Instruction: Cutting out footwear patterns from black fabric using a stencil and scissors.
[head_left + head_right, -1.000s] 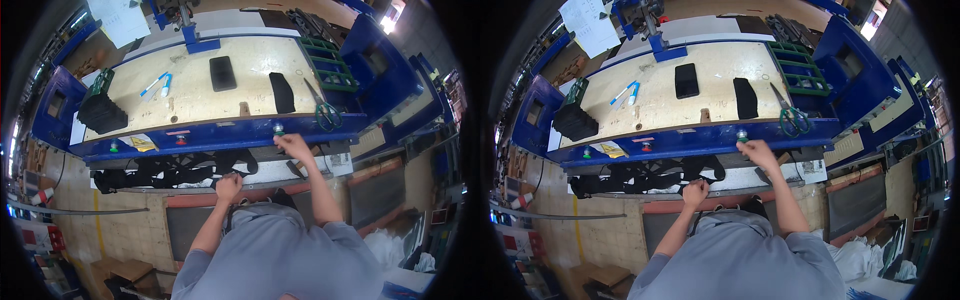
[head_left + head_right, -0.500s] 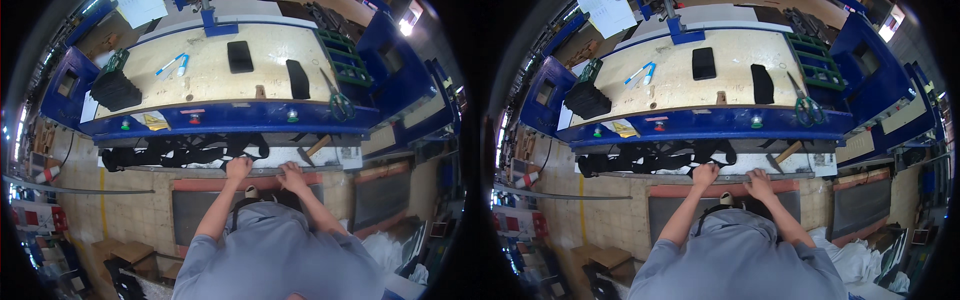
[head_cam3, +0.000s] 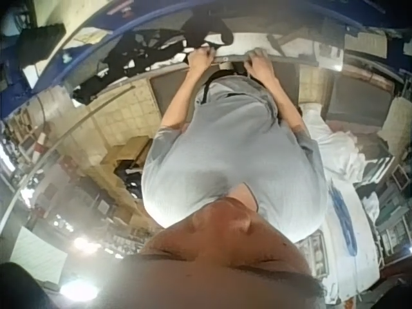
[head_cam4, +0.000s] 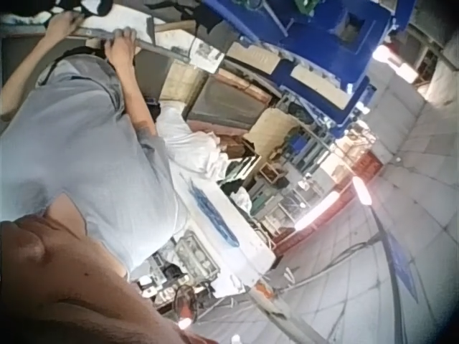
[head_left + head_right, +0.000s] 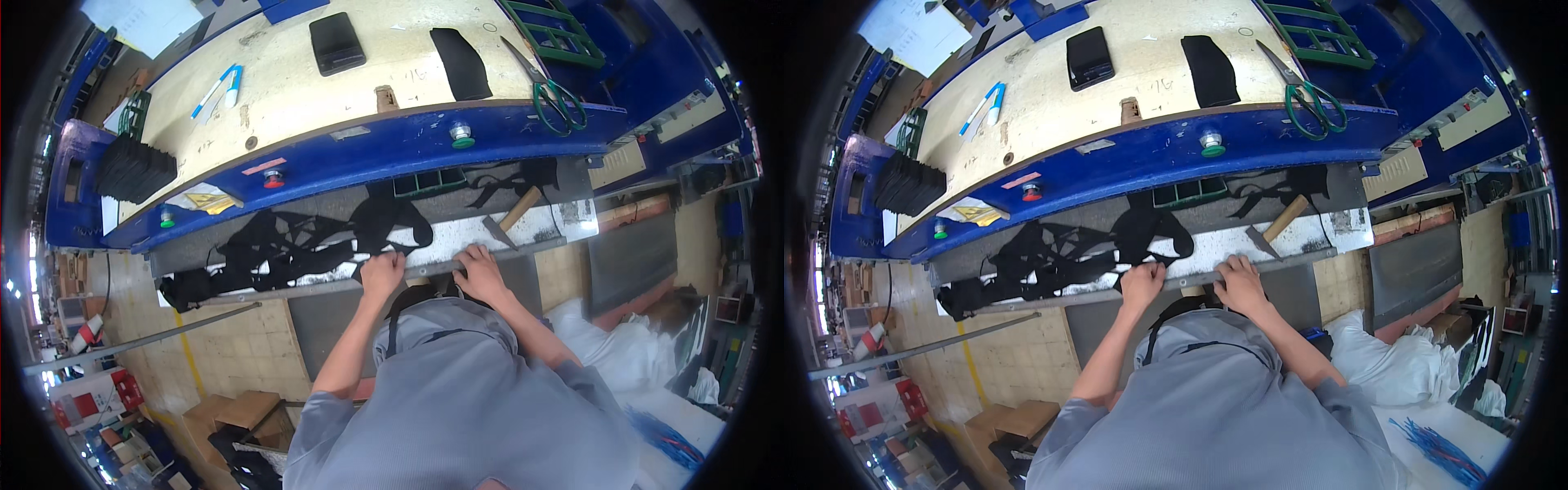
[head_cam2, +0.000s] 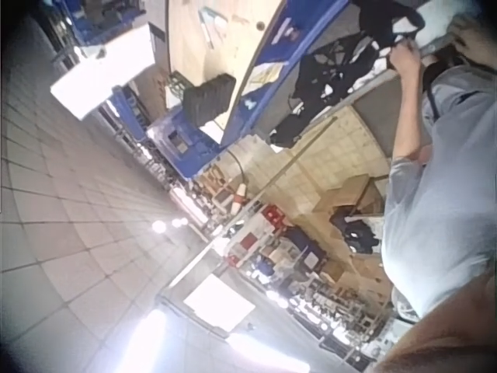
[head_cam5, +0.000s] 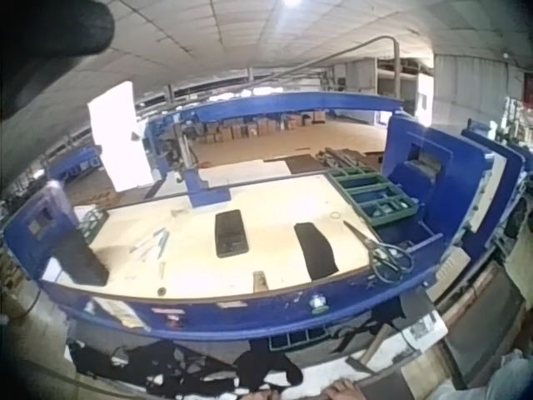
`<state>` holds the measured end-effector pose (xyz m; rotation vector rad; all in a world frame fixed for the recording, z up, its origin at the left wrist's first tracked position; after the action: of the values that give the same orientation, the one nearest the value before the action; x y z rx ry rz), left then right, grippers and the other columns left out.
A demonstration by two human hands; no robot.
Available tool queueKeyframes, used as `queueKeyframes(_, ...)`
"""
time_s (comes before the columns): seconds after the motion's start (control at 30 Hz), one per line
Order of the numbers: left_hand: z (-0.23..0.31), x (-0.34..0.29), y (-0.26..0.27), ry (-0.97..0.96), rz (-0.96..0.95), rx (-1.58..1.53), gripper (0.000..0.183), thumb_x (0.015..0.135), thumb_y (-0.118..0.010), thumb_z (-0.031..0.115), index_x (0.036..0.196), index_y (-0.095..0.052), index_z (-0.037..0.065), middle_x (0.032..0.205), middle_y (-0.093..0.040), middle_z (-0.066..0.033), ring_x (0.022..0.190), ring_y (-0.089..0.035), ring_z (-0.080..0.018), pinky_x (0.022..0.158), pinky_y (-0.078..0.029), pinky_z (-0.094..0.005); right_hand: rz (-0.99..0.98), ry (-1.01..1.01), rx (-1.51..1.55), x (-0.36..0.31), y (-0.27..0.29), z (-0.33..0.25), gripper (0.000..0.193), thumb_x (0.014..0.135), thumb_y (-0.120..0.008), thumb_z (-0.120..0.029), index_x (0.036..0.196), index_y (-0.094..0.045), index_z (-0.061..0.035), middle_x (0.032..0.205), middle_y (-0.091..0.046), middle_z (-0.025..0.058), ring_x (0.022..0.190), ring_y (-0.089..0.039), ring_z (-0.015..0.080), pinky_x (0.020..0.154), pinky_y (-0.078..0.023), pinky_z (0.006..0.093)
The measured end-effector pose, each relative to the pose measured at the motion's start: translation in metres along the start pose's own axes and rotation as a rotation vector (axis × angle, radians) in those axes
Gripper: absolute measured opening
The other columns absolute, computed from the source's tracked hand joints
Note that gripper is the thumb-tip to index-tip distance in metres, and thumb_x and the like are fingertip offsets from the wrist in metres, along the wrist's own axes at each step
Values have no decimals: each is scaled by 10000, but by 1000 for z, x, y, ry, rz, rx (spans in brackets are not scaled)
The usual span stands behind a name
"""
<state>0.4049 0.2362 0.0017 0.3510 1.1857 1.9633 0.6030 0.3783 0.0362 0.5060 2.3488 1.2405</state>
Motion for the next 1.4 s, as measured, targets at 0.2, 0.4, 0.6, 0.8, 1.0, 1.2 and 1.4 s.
queueKeyframes(0.2,34,1,22,175,-22,-331,391,928,-627,349,697,-664,35,606,-617,-189,613,-643,-408,567,-495,-476,-143,-159,381,21,5,6,263,905,-673,-287,986,-710,-40,883,-717,138,793,-701,291,738,-542,370)
queueKeyframes(0.4,24,70,12,142,41,73,424,948,-580,409,766,-677,38,709,-691,-206,678,-700,-387,632,-571,-492,-60,-386,986,93,-1,-21,355,950,-637,-311,1167,-633,-30,801,-696,90,580,-612,176,546,-499,296)
queueKeyframes(0.6,24,79,-6,-63,-87,214,361,952,-568,307,744,-703,44,718,-697,-175,682,-714,-358,606,-581,-474,-512,-788,1256,130,-29,-16,261,957,-621,-328,1088,-563,-109,714,-624,43,524,-521,102,444,-325,229)
queueKeyframes(0.8,27,78,-1,23,-153,237,304,921,-548,223,759,-741,54,754,-720,-180,724,-735,-344,646,-593,-454,-541,-838,1363,125,-35,-23,329,1006,-561,-465,1068,-513,-145,612,-255,-74,473,-231,47,419,-164,230)
queueKeyframes(1.0,25,82,5,11,-174,153,378,945,-561,308,749,-732,34,745,-709,-201,706,-720,-375,659,-590,-475,-466,-669,1083,126,-1,-19,421,993,-591,-459,1160,-550,-75,668,-555,11,501,-540,98,462,-420,242)
queueKeyframes(1.2,22,88,3,60,-196,130,426,939,-577,378,764,-718,16,770,-699,-235,732,-704,-408,707,-577,-505,-293,-210,399,53,75,78,266,833,-673,-57,1097,-653,-89,962,-673,118,933,-671,283,840,-549,361)
queueKeyframes(1.4,26,109,22,54,-309,110,470,952,-544,413,831,-744,5,863,-721,-237,858,-714,-406,792,-577,-498,-7,114,-472,-4,83,123,501,653,-693,-33,1140,-616,-124,1277,-538,111,1285,-429,343,1072,-300,525)
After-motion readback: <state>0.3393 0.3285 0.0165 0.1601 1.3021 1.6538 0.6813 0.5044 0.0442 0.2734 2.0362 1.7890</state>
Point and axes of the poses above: each hand's wrist, its own x-axis towards the middle knuckle, its own y-axis out of the back of the hand, z = x × y, the point moved 4 cm from there along x, towards the middle knuckle
